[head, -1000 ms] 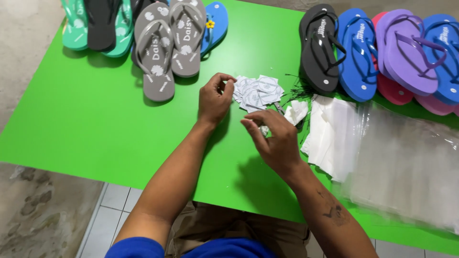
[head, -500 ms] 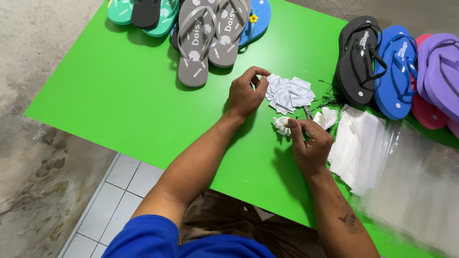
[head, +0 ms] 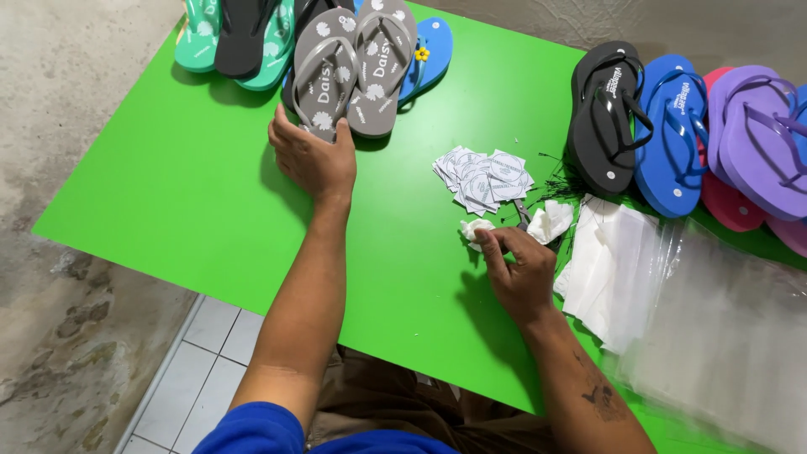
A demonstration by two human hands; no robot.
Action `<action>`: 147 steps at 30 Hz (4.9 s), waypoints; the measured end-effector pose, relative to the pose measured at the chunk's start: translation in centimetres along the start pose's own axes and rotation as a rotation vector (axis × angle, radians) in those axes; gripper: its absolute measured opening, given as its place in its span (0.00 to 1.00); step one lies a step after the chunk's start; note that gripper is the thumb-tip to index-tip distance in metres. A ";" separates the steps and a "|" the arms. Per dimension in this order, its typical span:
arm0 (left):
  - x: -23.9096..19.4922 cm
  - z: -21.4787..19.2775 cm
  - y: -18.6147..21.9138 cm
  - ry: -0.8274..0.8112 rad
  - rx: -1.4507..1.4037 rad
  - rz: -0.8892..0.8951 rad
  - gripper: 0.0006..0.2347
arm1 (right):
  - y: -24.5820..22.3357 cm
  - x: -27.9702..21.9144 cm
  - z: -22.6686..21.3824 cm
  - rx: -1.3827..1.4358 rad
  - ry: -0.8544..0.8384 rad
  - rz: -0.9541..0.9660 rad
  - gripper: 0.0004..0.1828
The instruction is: A person is cleaning various colored flip-flops by wiping the soles and straps with a white cloth at a finishing station.
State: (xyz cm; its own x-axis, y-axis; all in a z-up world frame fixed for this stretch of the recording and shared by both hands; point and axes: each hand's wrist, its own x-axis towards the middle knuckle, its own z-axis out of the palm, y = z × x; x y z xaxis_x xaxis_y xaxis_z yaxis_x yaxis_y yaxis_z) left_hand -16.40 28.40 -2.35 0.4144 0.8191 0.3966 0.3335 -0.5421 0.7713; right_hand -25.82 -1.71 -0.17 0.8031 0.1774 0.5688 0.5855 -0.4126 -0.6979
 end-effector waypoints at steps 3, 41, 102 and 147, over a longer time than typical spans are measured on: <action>0.3 -0.2 -0.1 -0.069 -0.011 -0.097 0.44 | -0.9 0.3 -0.1 0.009 0.000 -0.014 0.15; -9.7 -7.3 11.9 -1.242 -1.397 -0.829 0.09 | -3.6 -0.2 0.2 0.480 -0.087 0.466 0.19; -11.0 -6.7 10.2 -1.790 -0.931 -0.957 0.21 | -3.2 2.9 -3.8 0.048 0.403 0.079 0.14; -12.1 -5.7 10.4 -1.634 -1.054 -0.562 0.09 | -0.7 2.6 -5.3 1.251 0.201 0.868 0.12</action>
State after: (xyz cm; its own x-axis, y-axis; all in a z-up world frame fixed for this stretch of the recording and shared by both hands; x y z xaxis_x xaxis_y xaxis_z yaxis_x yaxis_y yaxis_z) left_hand -22.75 13.91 3.71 0.8892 -0.4066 -0.2099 0.3966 0.4562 0.7966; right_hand -24.80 -5.67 4.10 0.9679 0.1242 -0.2184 -0.2426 0.6880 -0.6840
